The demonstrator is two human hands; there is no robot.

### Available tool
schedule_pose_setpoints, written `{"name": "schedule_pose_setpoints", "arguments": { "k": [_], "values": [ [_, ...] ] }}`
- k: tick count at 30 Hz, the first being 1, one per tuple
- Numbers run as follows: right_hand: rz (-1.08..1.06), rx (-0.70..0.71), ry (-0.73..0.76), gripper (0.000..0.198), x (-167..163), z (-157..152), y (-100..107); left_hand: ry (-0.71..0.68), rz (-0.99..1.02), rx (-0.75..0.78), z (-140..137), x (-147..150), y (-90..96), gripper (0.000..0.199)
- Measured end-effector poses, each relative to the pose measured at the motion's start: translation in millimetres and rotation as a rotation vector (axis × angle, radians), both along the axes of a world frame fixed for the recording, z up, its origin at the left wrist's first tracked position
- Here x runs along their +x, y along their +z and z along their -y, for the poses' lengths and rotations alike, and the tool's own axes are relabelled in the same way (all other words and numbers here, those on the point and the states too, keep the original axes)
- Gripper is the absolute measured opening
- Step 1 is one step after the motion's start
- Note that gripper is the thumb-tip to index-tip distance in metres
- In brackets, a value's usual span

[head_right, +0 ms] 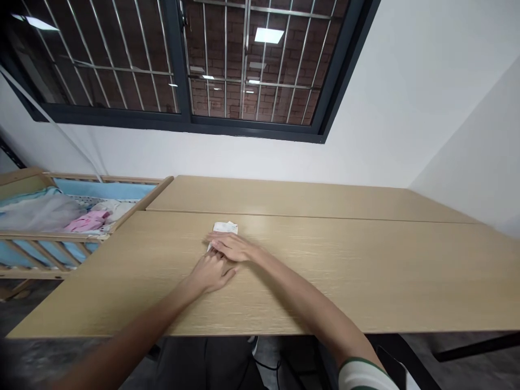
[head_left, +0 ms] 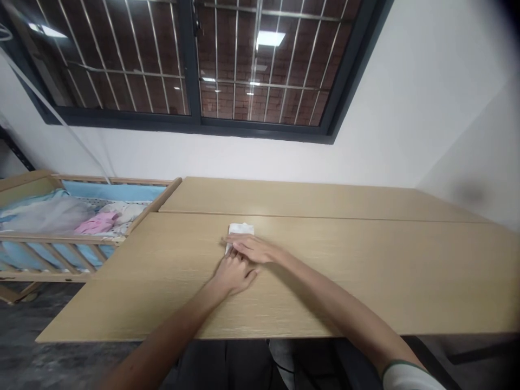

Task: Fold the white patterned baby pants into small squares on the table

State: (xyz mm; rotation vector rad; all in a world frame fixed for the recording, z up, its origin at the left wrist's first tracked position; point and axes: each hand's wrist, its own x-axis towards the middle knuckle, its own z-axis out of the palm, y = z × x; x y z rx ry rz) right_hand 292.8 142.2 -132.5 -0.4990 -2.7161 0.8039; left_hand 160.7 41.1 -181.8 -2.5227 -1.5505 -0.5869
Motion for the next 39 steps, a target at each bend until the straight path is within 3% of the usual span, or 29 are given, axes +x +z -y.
{"name": "schedule_pose_setpoints", "arguments": {
  "k": [4, 12, 17, 23, 27, 31, 34, 37, 39],
  "values": [
    [0.106, 0.004, -0.023, 0.052, 11, -9, -13, 0.050, -0.043, -0.041, 3, 4, 5.3, 0.060],
    [0.214, 0.094, -0.172, 0.064, 19, -81, -25, 0.077, -0.073, -0.043, 1, 2, -0.1, 0.075],
    [0.146, 0.054, -0.310, 0.068, 19, -87, -31, 0.151, 0.131, -0.023, -4, 1, -1.6, 0.053],
    [-0.269, -0.003, -0.664, 0.050, 19, -64, -38, 0.487, 0.313, 0.020, -18, -18, 7.7, 0.036],
    [-0.276, -0.081, -0.649, 0.032, 14, -46, -38, 0.606, 0.396, -0.043, -25, -27, 7.0, 0.037],
    [-0.253, -0.141, -0.638, 0.022, 4, -23, -25, 0.482, 0.447, -0.166, -25, -33, 13.5, 0.035],
    [-0.222, -0.130, -0.644, 0.014, -4, 6, -13, 0.370, 0.485, -0.230, -5, -42, 22.8, 0.038],
    [-0.212, -0.190, -0.597, 0.010, -14, 54, -3, 0.275, 0.549, -0.271, 44, -57, 27.8, 0.037],
    [-0.234, -0.368, -0.488, 0.016, -24, 96, 2, 0.220, 0.682, -0.294, 90, -68, 27.8, 0.039]
  ]
}}
